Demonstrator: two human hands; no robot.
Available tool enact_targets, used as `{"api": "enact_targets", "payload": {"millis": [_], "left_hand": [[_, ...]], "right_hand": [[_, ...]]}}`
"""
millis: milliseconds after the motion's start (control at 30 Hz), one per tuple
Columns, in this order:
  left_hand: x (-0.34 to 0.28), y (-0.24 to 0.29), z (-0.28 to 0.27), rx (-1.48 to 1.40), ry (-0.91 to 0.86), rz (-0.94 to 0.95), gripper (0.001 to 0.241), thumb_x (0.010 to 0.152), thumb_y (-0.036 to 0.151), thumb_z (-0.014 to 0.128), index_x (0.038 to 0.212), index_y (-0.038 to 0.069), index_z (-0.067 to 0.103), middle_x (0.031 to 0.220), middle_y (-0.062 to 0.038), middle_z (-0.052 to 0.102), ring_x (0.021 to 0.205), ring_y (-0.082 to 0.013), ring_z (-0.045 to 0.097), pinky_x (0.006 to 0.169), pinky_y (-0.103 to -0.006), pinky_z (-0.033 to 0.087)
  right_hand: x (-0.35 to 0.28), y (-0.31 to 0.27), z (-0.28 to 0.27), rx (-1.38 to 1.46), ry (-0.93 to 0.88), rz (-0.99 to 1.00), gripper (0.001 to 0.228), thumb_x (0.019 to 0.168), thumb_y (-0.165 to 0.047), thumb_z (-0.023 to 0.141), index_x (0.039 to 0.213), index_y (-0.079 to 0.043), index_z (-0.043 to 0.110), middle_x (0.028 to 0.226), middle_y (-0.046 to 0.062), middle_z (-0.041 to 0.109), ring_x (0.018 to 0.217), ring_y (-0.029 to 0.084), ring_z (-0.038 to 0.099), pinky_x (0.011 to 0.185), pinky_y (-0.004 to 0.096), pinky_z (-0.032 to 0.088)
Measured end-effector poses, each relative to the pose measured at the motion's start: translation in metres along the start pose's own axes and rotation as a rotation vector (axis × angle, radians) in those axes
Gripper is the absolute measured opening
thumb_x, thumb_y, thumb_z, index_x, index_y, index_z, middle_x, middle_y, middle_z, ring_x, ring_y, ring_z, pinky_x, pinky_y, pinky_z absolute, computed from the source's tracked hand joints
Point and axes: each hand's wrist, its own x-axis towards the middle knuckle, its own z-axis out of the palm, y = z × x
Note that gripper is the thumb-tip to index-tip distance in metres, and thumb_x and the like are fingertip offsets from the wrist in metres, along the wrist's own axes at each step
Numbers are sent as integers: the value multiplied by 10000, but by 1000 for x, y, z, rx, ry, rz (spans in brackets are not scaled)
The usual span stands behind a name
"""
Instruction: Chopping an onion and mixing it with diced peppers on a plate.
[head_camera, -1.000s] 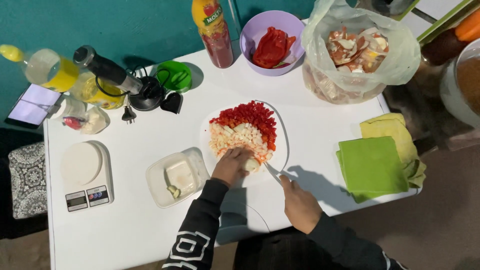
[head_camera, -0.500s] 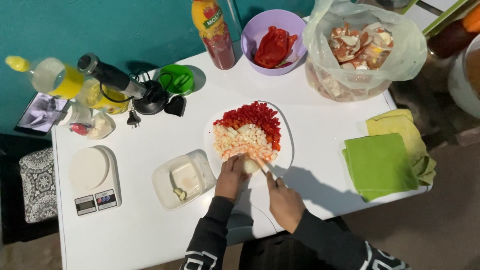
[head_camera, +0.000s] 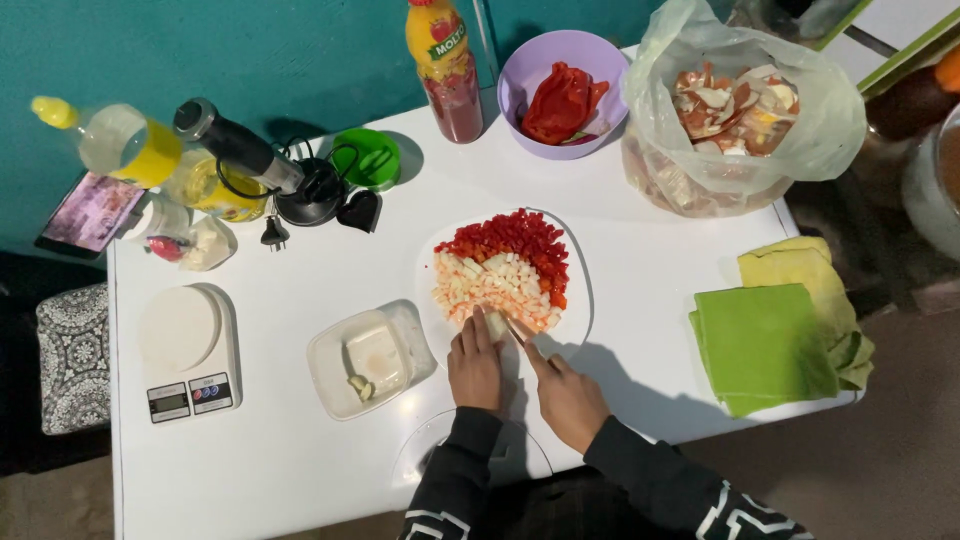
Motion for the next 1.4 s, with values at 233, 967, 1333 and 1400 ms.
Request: {"api": "enact_targets", "payload": {"millis": [233,967,1333,1400], "left_hand": [[-5,-5,10,-55,-38,-18,543,1001,232,606,1493,39,480,1425,-152,612,1315,-309,578,998,-426,500],[-4,2,-2,-226,10,-115,512,944,158,668,1417,14,531,1373,-176,657,1268,-318,636,899,-409,584],[-11,0,-2,-226,97,-71,551,918,128,701,1432,13,537,1331,-178,670,1242,-337,660,872,-413,602],[-3,4,-8,-242,120,-72,547,914,154,723,1409,13,539,1335,-191,665,1202,-342,680,856,-414,601]], "right_hand": [[4,9,-2,-46,-34,-14,637,922,-111,577,1537,-79,413,980,199,693,582,371,691,552,470,591],[-3,14,1,-183,66,-144,635,883,-97,611,1504,-69,478,845,196,706,513,325,672,494,426,578],[20,19,28,-212,-3,-189,716,859,-89,619,1538,-1,410,908,253,688,527,359,685,488,433,591],[13,28,21,-245,2,-142,699,864,-87,607,1540,-82,431,888,205,699,546,358,688,536,455,590]]}}
